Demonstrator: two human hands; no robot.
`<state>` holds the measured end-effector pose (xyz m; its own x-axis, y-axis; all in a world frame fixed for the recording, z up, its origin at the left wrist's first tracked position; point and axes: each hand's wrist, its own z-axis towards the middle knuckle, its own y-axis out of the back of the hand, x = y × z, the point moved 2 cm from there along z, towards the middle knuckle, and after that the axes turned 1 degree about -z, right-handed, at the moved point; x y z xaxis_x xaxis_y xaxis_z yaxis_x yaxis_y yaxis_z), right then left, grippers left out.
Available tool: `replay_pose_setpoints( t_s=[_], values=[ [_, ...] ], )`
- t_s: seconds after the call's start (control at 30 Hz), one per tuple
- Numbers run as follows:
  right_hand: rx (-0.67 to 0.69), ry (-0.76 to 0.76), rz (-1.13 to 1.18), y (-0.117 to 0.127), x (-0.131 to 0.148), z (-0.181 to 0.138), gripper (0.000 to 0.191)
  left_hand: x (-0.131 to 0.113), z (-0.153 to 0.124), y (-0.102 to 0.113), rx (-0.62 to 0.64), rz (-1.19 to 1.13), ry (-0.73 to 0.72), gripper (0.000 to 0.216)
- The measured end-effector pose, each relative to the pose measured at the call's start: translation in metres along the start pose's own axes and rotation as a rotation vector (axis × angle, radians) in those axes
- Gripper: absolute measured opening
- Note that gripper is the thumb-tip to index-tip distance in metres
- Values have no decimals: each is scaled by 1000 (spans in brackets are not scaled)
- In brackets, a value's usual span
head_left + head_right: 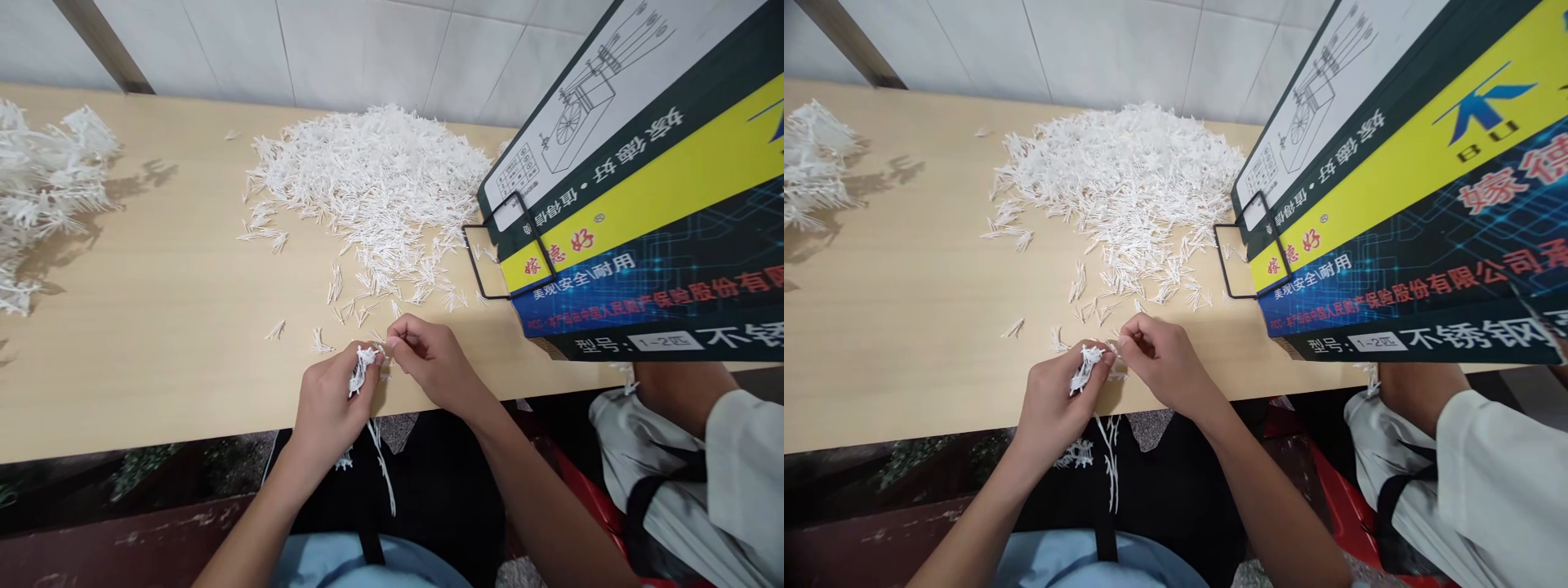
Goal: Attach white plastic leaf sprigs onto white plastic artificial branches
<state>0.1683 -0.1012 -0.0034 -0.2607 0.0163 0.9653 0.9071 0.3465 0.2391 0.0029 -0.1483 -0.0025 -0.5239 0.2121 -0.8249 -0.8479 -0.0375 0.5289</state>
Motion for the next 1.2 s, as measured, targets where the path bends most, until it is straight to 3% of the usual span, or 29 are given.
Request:
replay_pose_setpoints(
  t_s=[0.13, 0.4, 0.53, 0.67, 0.8, 1.0, 1.1, 1.2],
  values=[
    [97, -32, 26, 1, 2, 0, 11, 1, 1, -1, -9, -8, 15, 21],
    [75, 32, -27, 0, 3, -4, 18, 1, 0, -1, -8, -3, -17, 20],
    [-22, 47, -47, 0, 0, -6, 17, 0, 1, 1, 4, 18, -27, 19],
    [-205, -37, 229, 6, -8, -4, 22, 1, -2, 4, 13, 27, -39, 18],
    [-182, 11, 236, 4, -8, -2, 18, 2, -1, 3, -9, 4, 20, 20],
    [-345, -40, 232, -1, -11, -1, 18, 1, 2, 3, -48, -11, 91, 20],
    [-266, -7, 152, 1, -6, -14, 18, 1, 2, 3, -49, -32, 103, 17],
    [-38, 4, -21, 7, 0, -41, 38, 1, 2, 3, -45, -50, 118, 15]
  ],
)
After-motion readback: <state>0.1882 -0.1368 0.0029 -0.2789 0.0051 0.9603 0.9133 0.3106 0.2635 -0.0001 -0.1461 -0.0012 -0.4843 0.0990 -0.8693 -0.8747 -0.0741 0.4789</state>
